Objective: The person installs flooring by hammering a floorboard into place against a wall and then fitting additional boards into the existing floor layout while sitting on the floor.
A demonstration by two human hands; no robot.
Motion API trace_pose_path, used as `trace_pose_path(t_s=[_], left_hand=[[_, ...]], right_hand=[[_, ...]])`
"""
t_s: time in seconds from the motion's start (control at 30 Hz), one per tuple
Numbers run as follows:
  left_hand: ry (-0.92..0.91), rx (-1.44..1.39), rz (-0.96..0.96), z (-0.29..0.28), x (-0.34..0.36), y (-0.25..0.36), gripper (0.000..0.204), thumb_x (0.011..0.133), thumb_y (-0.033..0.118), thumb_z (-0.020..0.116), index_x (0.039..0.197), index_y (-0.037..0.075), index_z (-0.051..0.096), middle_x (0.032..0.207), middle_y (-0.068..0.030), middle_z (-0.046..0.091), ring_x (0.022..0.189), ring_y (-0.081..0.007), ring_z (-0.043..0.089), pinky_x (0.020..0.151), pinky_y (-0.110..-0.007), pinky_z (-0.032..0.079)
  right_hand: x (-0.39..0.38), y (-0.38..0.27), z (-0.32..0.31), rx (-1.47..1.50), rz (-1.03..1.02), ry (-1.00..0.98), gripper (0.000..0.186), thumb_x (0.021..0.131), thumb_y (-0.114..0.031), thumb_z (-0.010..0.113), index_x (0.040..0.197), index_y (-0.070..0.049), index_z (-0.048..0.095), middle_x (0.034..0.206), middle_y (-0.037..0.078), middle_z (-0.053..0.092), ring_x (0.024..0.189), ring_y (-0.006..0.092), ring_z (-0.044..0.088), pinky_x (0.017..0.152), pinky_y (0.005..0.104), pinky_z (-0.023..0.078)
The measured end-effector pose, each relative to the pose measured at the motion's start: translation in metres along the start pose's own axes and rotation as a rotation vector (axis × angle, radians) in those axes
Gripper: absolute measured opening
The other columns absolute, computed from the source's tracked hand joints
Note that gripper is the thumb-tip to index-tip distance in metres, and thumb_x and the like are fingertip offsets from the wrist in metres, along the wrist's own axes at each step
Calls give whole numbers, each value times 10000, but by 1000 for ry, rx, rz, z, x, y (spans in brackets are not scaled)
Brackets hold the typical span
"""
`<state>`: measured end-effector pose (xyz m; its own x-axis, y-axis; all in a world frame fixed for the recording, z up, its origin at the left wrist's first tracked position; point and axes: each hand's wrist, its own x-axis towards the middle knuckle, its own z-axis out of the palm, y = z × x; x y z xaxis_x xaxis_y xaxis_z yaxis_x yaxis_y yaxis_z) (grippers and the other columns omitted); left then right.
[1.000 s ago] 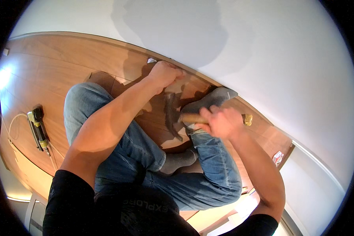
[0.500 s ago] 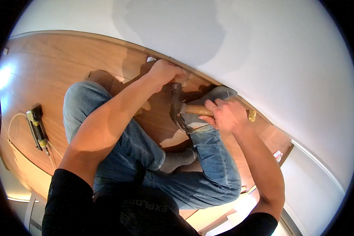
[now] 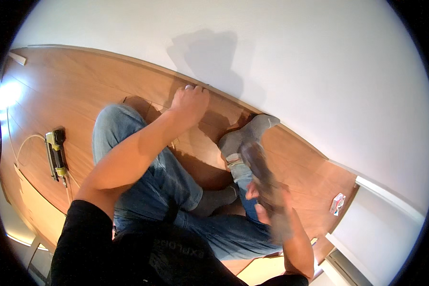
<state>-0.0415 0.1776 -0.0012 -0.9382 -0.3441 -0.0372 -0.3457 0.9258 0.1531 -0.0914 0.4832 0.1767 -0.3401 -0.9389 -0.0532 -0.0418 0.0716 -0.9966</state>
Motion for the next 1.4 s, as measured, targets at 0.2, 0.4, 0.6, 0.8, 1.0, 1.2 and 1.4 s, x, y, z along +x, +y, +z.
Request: trace_pose_path(t_s=[0.2, 0.4, 0.6, 0.8, 1.0, 1.2, 1.4], left_hand=[[-235, 345, 153, 0, 34, 17, 158, 875, 187, 694, 977, 142, 807, 932, -58, 752, 885, -264, 739, 549, -466, 538], [-286, 242, 258, 44, 40, 26, 285, 962, 228, 587, 1138, 95, 767, 1179, -101, 730, 1063, -305, 687, 819, -544, 512], [-329, 227, 281, 81, 53, 19, 350, 976, 236, 570, 1214, 58, 755, 1329, -170, 689, 1252, -359, 622, 1034, -558, 460], [-421, 234, 261, 25, 127, 2, 345, 944, 260, 610, 1187, 67, 760, 1282, -165, 705, 1225, -357, 640, 1021, -534, 481], [-440, 204, 257, 11, 132, -2, 344, 912, 285, 649, 1159, 75, 765, 1235, -159, 721, 1198, -355, 658, 1008, -510, 503], [-512, 138, 272, 26, 145, -25, 348, 881, 310, 689, 1132, 83, 770, 1187, -153, 737, 1171, -353, 676, 995, -486, 524], [-690, 133, 238, 28, 172, -47, 356, 849, 335, 728, 1105, 91, 775, 1140, -147, 753, 1144, -351, 693, 982, -461, 545]], right_hand=[[-7, 29, -3, -129, -19, 674, 181, 975, -215, 638, 927, -47, 593, 830, 106, 616, 826, 262, 616, 814, 448, 527], [90, 119, -21, 706, -711, 531, 423, 1062, -459, 472, 799, -148, 583, 806, 78, 612, 798, 257, 599, 813, 452, 528], [118, 158, 4, -358, -558, 893, 161, 882, -153, 787, 889, -102, 634, 766, 76, 668, 689, 174, 669, 626, 349, 551], [180, 196, -32, -670, -254, 852, 184, 874, -191, 774, 896, -113, 608, 754, 73, 623, 653, 270, 609, 605, 441, 512], [179, 203, -21, -777, -379, 886, 191, 860, -168, 771, 927, -112, 601, 772, 77, 616, 654, 305, 586, 598, 469, 488], [216, 199, -21, -1215, -769, 1205, 238, 857, -122, 767, 1031, -126, 606, 733, 55, 631, 587, 272, 605, 545, 431, 492], [256, 153, -30, -360, -627, 766, 223, 828, -47, 803, 955, -91, 626, 765, 87, 649, 653, 217, 634, 609, 349, 515]])
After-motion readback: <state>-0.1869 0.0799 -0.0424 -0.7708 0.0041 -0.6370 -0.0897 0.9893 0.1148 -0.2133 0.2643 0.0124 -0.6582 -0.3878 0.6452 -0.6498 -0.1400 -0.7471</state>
